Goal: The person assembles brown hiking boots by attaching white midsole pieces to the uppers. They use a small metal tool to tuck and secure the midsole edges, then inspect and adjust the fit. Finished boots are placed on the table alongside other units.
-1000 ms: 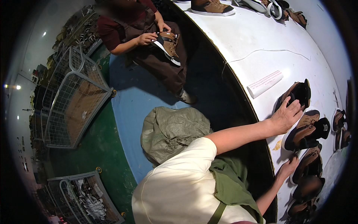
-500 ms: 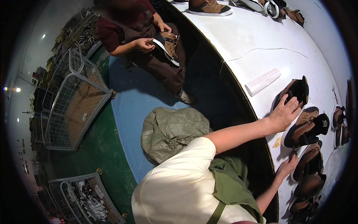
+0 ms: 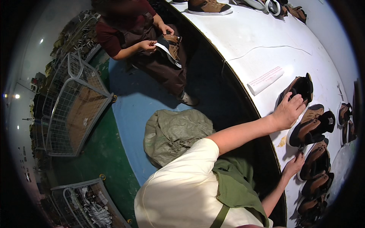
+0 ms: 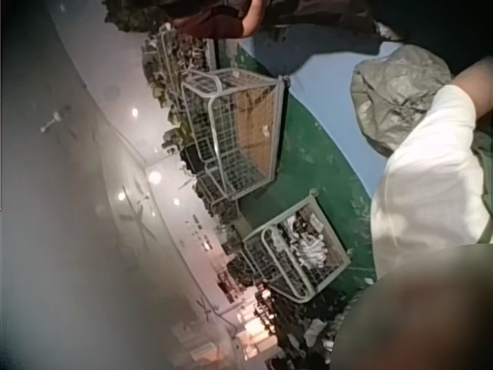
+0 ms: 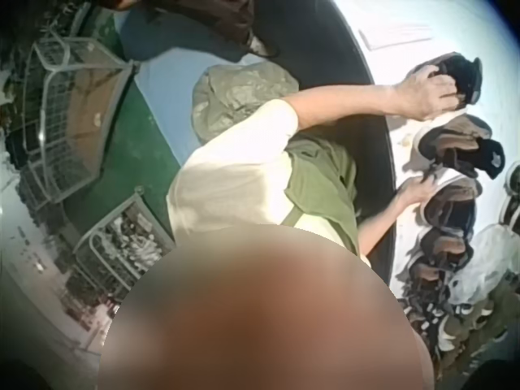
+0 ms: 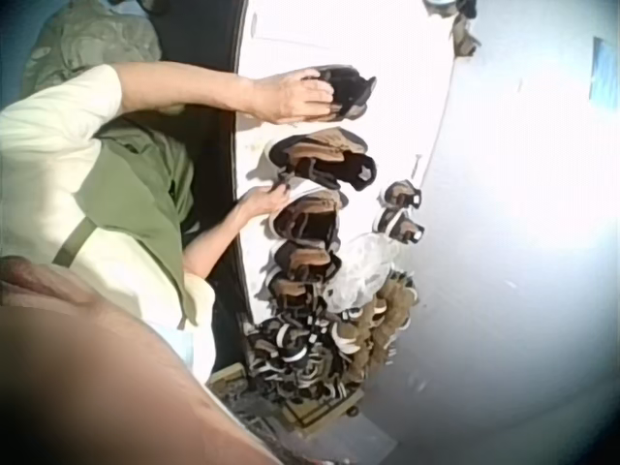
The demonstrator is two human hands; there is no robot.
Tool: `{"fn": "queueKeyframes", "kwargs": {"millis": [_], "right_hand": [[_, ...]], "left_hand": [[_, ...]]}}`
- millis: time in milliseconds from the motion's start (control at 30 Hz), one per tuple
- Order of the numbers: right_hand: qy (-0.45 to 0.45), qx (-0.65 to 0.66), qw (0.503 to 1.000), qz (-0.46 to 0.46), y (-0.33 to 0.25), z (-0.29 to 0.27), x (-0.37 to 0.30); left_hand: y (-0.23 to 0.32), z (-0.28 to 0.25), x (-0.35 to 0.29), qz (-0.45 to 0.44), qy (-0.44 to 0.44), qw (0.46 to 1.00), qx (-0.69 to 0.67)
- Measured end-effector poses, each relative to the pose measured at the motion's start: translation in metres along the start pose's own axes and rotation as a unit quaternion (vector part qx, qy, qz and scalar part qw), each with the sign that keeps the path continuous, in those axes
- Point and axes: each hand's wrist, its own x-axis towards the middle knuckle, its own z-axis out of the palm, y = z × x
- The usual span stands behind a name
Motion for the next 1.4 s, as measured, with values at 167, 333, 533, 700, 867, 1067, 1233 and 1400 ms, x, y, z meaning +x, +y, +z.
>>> {"fn": "queueKeyframes", "kwargs": {"millis": [167, 333, 533, 700, 867, 1067, 1233, 1400], "right_hand": [[0.055, 0.08, 0.995, -0.035, -0.015, -0.011, -0.001], [-0.005, 0.205, 0.968, -0.142, -0.071, -0.042, -0.006], [-0.089, 0.394, 0.911, -0.085, -0.134, -0.052, 0.001], [-0.16, 0.655, 0.735, 0.075, -0.14, -0.057, 0.041], [-0.131, 0.833, 0.532, 0.073, -0.201, -0.085, 0.085], [-0.1, 0.728, 0.676, 0.058, -0.225, -0.124, 0.1], [-0.098, 0.687, 0.719, 0.031, -0.238, -0.15, 0.088], [-0.076, 0.665, 0.742, 0.043, -0.236, -0.148, 0.081]], "left_hand": [[-0.03, -0.01, 0.021, -0.004, 0.007, 0.997, -0.071], [-0.056, -0.013, 0.037, 0.047, -0.193, 0.98, -0.004], [-0.045, -0.03, 0.046, 0.104, -0.12, 0.987, -0.007], [-0.025, -0.093, 0.069, 0.083, 0.021, 0.986, -0.141], [-0.026, -0.15, 0.065, -0.191, -0.007, 0.859, -0.475], [-0.042, -0.159, 0.061, -0.292, -0.014, 0.758, -0.583], [-0.041, -0.168, 0.065, -0.335, -0.058, 0.748, -0.571], [-0.046, -0.167, 0.065, -0.388, -0.095, 0.768, -0.501]]}}
